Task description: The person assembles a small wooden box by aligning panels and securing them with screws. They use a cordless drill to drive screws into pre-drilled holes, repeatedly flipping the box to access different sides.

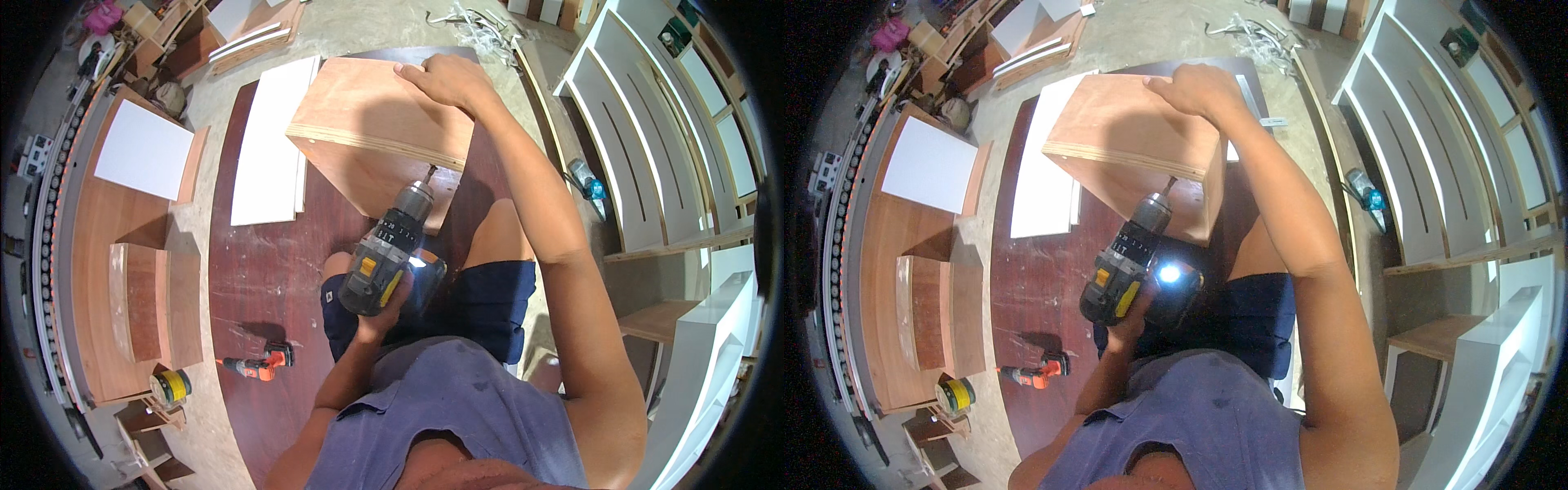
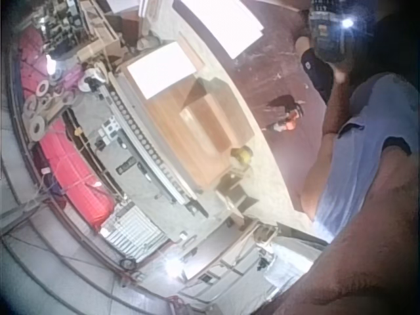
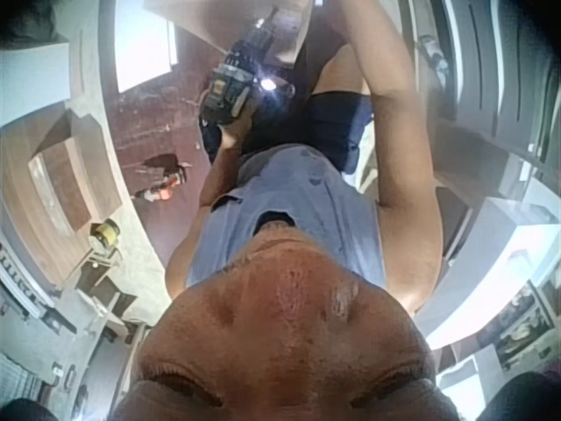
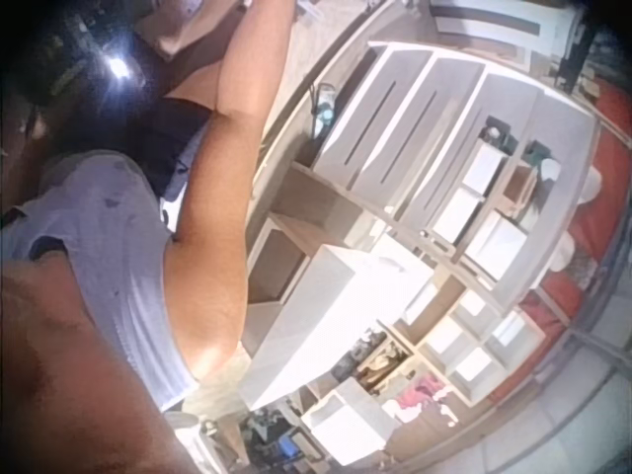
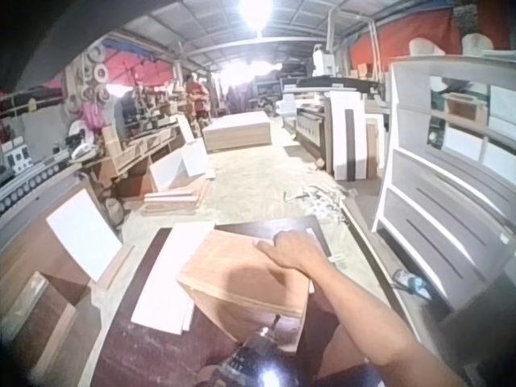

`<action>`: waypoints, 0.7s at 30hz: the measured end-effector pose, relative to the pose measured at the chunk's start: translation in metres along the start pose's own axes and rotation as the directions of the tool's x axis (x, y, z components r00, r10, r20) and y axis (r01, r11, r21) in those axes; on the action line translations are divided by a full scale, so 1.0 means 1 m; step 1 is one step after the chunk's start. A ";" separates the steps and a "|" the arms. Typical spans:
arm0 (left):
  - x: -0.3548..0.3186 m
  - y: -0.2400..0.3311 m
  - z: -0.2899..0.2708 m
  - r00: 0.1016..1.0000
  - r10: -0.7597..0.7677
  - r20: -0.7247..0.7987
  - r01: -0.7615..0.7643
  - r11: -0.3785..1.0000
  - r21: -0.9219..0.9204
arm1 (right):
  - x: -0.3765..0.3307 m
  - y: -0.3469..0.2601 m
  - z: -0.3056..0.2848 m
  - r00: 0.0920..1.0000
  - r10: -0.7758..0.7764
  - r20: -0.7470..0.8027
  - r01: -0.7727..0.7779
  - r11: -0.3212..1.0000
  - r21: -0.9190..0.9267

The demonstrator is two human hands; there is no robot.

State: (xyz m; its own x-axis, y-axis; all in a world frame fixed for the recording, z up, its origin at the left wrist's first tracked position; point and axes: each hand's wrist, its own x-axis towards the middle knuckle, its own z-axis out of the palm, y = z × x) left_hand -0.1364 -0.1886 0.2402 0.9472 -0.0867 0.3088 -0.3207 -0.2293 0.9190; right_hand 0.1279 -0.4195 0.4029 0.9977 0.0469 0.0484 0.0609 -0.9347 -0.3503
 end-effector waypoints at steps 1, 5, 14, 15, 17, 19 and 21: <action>0.000 0.002 0.004 1.000 -0.020 0.001 0.020 1.000 0.005 | 0.000 0.000 0.000 1.000 0.001 0.002 -0.001 1.000 -0.003; 0.019 0.052 0.019 0.984 0.167 -0.067 -0.161 0.983 0.087 | -0.003 -0.002 0.000 1.000 0.017 0.011 -0.016 1.000 -0.023; -0.015 0.021 0.028 0.997 -0.029 0.077 0.023 0.996 0.084 | -0.007 -0.004 -0.003 1.000 -0.018 -0.022 0.018 1.000 -0.005; -0.013 0.020 0.030 0.997 0.016 0.075 -0.024 0.994 0.111 | -0.007 -0.003 -0.004 1.000 -0.017 -0.025 0.017 1.000 -0.002; -0.016 0.015 0.033 0.995 0.075 0.072 -0.085 0.985 0.149 | -0.007 -0.003 -0.005 0.999 -0.031 -0.018 0.031 1.000 -0.005; -0.016 0.017 0.038 0.998 0.033 0.050 -0.035 0.999 0.039 | -0.008 -0.003 -0.006 1.000 -0.022 -0.013 0.022 1.000 -0.011; -0.011 0.028 0.042 0.994 -0.103 0.032 0.108 0.974 -0.200 | -0.010 -0.004 -0.005 1.000 0.008 -0.012 -0.009 1.000 -0.021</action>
State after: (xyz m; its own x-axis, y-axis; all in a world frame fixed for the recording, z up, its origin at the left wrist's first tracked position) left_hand -0.1565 -0.2350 0.2522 0.9744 -0.0932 0.2044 -0.2087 -0.0389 0.9772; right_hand 0.1177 -0.4182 0.4086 0.9978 0.0350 0.0563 0.0517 -0.9423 -0.3306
